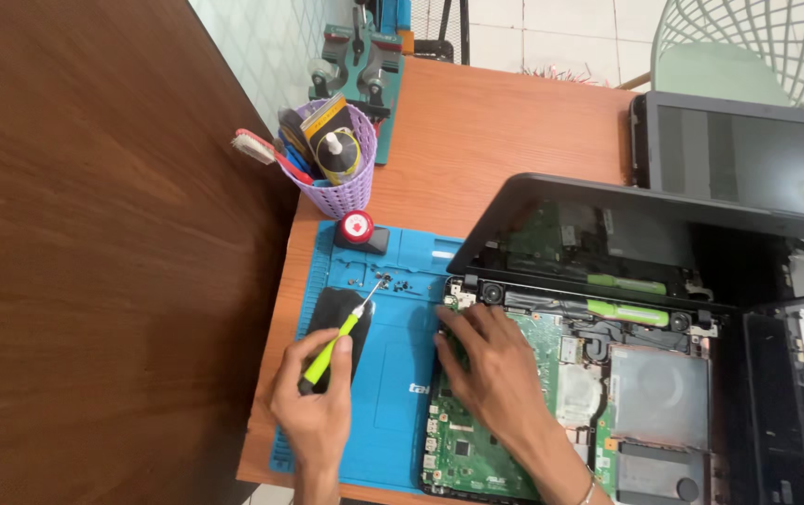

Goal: The person uses a screwdriver to remove and replace components inside a laptop while it is open on a workbench.

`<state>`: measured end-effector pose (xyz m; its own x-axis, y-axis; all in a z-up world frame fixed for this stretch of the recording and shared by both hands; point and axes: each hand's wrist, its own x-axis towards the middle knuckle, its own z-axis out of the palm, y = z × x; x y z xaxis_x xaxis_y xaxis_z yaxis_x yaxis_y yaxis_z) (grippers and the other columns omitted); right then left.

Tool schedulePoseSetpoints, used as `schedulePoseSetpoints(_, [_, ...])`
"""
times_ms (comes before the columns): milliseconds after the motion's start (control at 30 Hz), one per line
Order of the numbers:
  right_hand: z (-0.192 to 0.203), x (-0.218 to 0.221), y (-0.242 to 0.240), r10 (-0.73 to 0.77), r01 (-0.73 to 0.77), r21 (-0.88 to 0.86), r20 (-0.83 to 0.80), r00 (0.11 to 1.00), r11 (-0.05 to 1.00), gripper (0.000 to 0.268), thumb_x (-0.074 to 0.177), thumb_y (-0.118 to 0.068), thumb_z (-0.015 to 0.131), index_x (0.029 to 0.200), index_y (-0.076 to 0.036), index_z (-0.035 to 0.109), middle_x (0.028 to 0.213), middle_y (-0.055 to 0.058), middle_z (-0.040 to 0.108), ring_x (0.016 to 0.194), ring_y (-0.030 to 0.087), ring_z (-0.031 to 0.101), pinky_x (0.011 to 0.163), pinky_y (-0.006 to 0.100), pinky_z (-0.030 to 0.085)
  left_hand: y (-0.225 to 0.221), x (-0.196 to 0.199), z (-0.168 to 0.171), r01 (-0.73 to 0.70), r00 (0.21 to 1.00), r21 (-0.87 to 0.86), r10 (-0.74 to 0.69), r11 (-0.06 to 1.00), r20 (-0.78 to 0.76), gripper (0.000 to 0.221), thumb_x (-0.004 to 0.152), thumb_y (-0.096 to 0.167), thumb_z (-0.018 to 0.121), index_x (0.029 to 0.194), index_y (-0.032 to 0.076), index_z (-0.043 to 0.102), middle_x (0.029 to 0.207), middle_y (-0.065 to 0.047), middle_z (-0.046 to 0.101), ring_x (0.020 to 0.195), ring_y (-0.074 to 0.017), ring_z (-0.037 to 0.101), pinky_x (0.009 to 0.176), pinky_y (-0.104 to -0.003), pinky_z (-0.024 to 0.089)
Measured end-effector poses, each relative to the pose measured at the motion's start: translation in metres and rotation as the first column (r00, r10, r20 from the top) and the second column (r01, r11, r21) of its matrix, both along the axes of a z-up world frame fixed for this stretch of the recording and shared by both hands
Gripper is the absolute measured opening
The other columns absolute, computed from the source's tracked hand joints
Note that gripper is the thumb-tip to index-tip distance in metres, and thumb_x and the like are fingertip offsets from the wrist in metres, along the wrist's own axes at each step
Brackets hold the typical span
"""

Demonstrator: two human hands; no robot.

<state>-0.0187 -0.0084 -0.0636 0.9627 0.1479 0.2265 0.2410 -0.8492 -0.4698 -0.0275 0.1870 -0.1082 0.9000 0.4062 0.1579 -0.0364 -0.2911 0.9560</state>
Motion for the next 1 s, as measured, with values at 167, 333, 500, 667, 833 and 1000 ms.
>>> schedulePoseSetpoints(167, [-0.004, 0.026, 0.016, -0.077, 0.062, -0.067, -0.237, 0.969, 0.996, 0.039, 0.091, -0.025, 0.068, 0.126, -0.008, 0.069, 0.068, 0.018, 0.069, 0.06, 0.036, 0.068, 0.058, 0.046, 0.054, 0.008, 0.028, 0.018, 0.047, 0.996, 0.09, -0.053, 0.995, 0.071, 0.016, 0.09, 0.014, 0.079, 0.103, 0.004, 0.074, 0.091, -0.006, 0.078, 0.082, -0.0144, 0.074, 0.071, -0.027, 0.057])
schedulePoseSetpoints(333, [-0.017, 0.04, 0.024, -0.091, 0.044, -0.189, -0.25, 0.964, 0.981, 0.045, 0.092, -0.032, 0.065, 0.131, -0.009, 0.067, 0.052, 0.021, 0.064, 0.047, 0.04, 0.066, 0.05, 0.049, 0.053, 0.004, 0.044, 0.018, 0.031, 0.99, 0.174, -0.054, 0.984, 0.127, 0.016, 0.09, 0.012, 0.08, 0.102, 0.004, 0.073, 0.091, -0.008, 0.077, 0.082, -0.0176, 0.076, 0.071, -0.028, 0.058])
schedulePoseSetpoints(500, [-0.025, 0.039, 0.025, -0.11, 0.036, -0.23, -0.315, 0.943, 0.973, 0.039, 0.093, -0.034, 0.064, 0.128, -0.018, 0.07, 0.051, 0.02, 0.063, 0.047, 0.039, 0.065, 0.05, 0.048, 0.053, 0.006, 0.044, 0.011, 0.056, 0.985, 0.221, -0.09, 0.974, 0.145, 0.016, 0.088, 0.01, 0.081, 0.099, 0.004, 0.072, 0.086, -0.008, 0.076, 0.076, -0.0172, 0.075, 0.065, -0.029, 0.056])
schedulePoseSetpoints(667, [-0.026, 0.037, 0.024, -0.078, 0.028, -0.168, -0.296, 0.952, 0.985, 0.038, 0.093, -0.031, 0.064, 0.128, -0.018, 0.071, 0.047, 0.016, 0.062, 0.041, 0.035, 0.062, 0.045, 0.046, 0.05, 0.006, 0.043, 0.008, 0.076, 0.985, 0.21, -0.107, 0.975, 0.137, 0.015, 0.088, 0.007, 0.08, 0.1, 0.003, 0.072, 0.086, -0.008, 0.075, 0.077, -0.018, 0.075, 0.065, -0.028, 0.056])
schedulePoseSetpoints(833, [-0.029, 0.041, 0.024, -0.072, 0.011, -0.212, -0.282, 0.957, 0.977, 0.037, 0.093, -0.032, 0.064, 0.126, -0.019, 0.072, 0.046, 0.016, 0.06, 0.039, 0.034, 0.061, 0.044, 0.046, 0.049, 0.005, 0.044, 0.006, 0.096, 0.985, 0.196, -0.122, 0.976, 0.125, 0.016, 0.087, 0.007, 0.08, 0.1, 0.004, 0.072, 0.083, -0.007, 0.072, 0.073, -0.0169, 0.072, 0.062, -0.029, 0.054])
schedulePoseSetpoints(1000, [-0.028, 0.046, 0.027, -0.079, -0.01, -0.257, -0.333, 0.94, 0.966, 0.046, 0.094, -0.032, 0.062, 0.138, -0.02, 0.069, 0.049, 0.015, 0.06, 0.036, 0.033, 0.06, 0.042, 0.046, 0.048, 0.006, 0.045, 0.002, 0.108, 0.982, 0.191, -0.135, 0.976, 0.135, 0.017, 0.088, 0.007, 0.079, 0.102, 0.004, 0.071, 0.084, -0.007, 0.072, 0.073, -0.0156, 0.072, 0.061, -0.028, 0.055])
